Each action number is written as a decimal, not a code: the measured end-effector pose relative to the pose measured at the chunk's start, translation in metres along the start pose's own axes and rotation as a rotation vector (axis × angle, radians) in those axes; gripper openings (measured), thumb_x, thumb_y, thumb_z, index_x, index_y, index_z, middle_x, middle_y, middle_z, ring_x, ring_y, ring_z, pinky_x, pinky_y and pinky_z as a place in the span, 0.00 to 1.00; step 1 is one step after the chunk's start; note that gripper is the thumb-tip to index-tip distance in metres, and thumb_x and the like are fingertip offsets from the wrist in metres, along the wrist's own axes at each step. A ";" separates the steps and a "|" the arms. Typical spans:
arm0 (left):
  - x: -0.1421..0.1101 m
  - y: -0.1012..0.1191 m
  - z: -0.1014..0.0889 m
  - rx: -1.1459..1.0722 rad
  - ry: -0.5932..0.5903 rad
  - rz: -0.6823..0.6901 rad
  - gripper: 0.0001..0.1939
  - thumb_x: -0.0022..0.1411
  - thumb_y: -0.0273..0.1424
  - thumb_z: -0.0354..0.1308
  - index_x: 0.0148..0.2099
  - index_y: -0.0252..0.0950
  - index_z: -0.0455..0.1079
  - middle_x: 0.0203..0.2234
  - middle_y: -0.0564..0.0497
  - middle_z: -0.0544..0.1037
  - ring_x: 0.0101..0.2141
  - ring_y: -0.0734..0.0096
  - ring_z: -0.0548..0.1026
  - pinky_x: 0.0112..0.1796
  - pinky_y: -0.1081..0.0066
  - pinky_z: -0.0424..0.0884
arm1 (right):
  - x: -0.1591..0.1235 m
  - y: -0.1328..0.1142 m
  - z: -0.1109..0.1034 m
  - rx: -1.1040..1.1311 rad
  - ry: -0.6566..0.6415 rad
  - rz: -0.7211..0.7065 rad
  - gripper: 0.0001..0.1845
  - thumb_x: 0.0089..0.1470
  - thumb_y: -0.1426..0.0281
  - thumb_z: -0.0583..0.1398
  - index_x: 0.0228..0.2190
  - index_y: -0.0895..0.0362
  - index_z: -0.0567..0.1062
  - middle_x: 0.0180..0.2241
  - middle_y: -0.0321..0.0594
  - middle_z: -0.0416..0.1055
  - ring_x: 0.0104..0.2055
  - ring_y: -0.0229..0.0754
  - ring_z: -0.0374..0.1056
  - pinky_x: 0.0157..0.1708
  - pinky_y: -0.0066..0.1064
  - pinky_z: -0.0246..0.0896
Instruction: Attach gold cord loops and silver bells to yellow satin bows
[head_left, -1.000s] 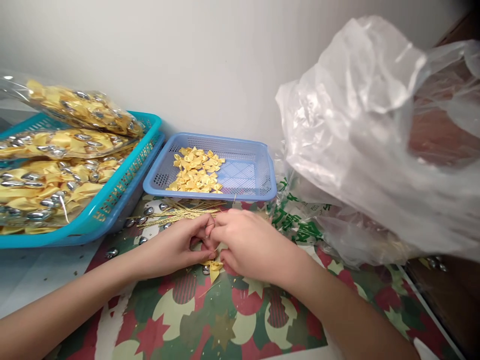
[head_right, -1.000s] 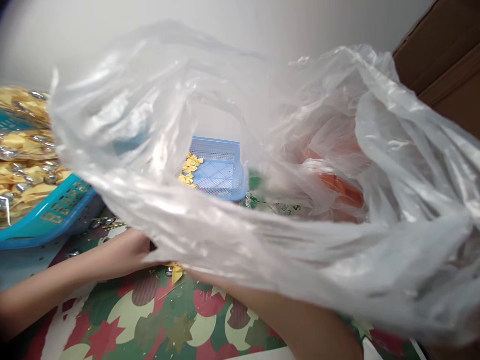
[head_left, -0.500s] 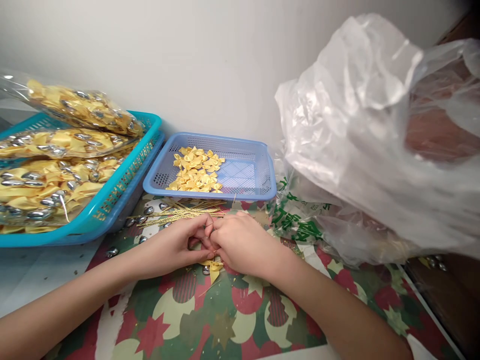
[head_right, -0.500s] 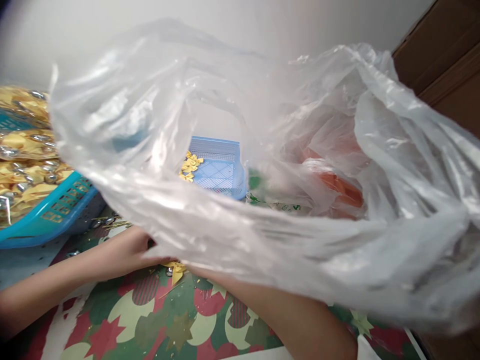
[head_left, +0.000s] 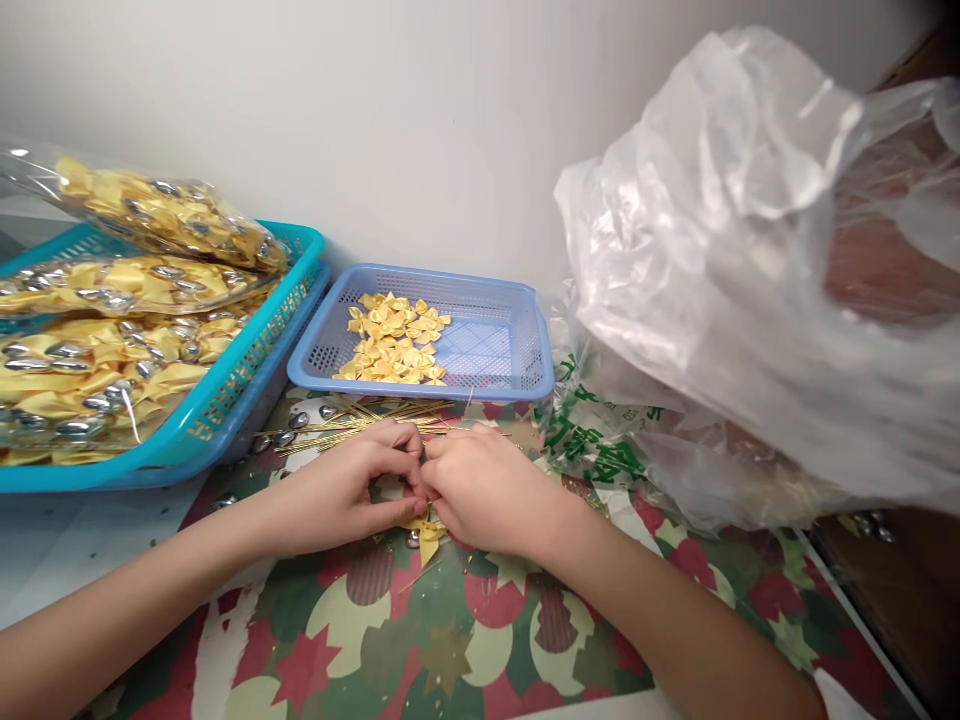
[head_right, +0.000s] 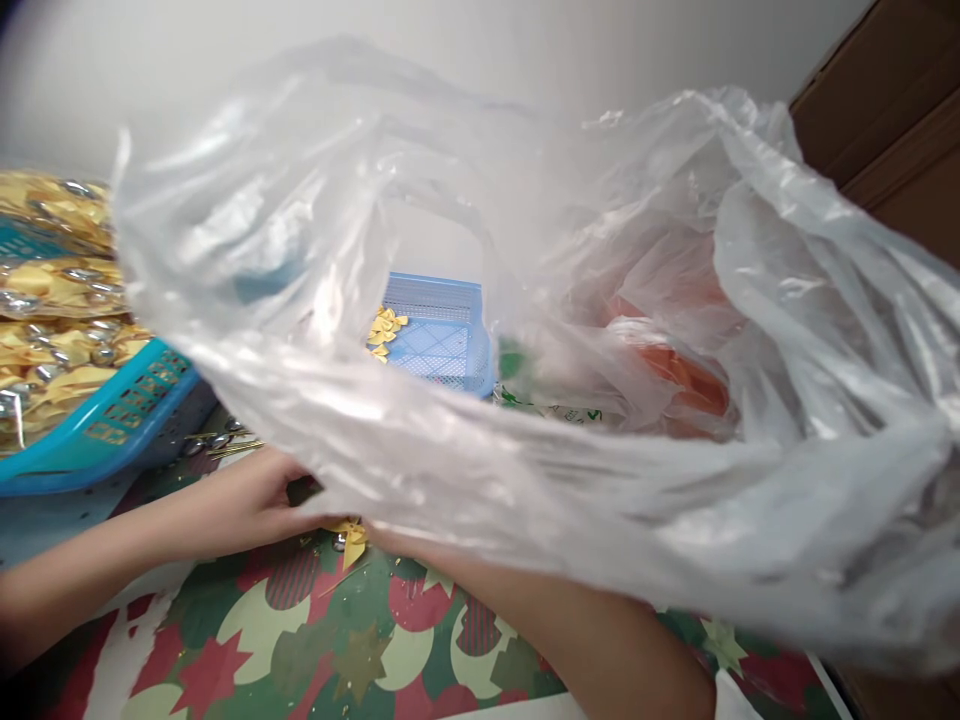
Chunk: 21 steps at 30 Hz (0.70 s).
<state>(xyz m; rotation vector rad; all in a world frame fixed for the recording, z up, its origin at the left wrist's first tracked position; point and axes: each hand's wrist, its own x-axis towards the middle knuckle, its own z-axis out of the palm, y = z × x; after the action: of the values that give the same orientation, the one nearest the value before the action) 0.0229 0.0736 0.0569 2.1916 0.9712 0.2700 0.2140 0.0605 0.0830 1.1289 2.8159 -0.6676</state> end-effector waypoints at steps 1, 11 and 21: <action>0.000 0.002 0.000 -0.002 -0.010 -0.007 0.10 0.60 0.38 0.59 0.30 0.40 0.76 0.34 0.49 0.79 0.40 0.59 0.77 0.41 0.69 0.72 | 0.000 0.000 -0.001 0.001 0.001 -0.003 0.11 0.62 0.74 0.56 0.33 0.63 0.78 0.38 0.46 0.75 0.42 0.44 0.70 0.47 0.37 0.60; 0.004 0.011 0.001 -0.007 -0.003 -0.029 0.10 0.58 0.37 0.58 0.28 0.40 0.76 0.31 0.49 0.78 0.37 0.57 0.77 0.38 0.68 0.72 | -0.001 0.000 -0.003 0.006 0.007 -0.016 0.09 0.60 0.76 0.57 0.32 0.62 0.78 0.38 0.46 0.75 0.41 0.43 0.69 0.44 0.34 0.59; 0.001 0.011 0.001 0.008 -0.017 -0.064 0.10 0.57 0.38 0.59 0.27 0.41 0.77 0.29 0.50 0.77 0.36 0.59 0.76 0.37 0.70 0.72 | -0.001 0.001 -0.002 -0.012 0.013 0.001 0.11 0.59 0.77 0.56 0.30 0.63 0.78 0.36 0.45 0.75 0.40 0.43 0.69 0.43 0.34 0.59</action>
<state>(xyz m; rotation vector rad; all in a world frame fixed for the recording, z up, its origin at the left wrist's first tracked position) 0.0301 0.0688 0.0632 2.1622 1.0328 0.2173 0.2159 0.0613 0.0849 1.1369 2.8254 -0.6449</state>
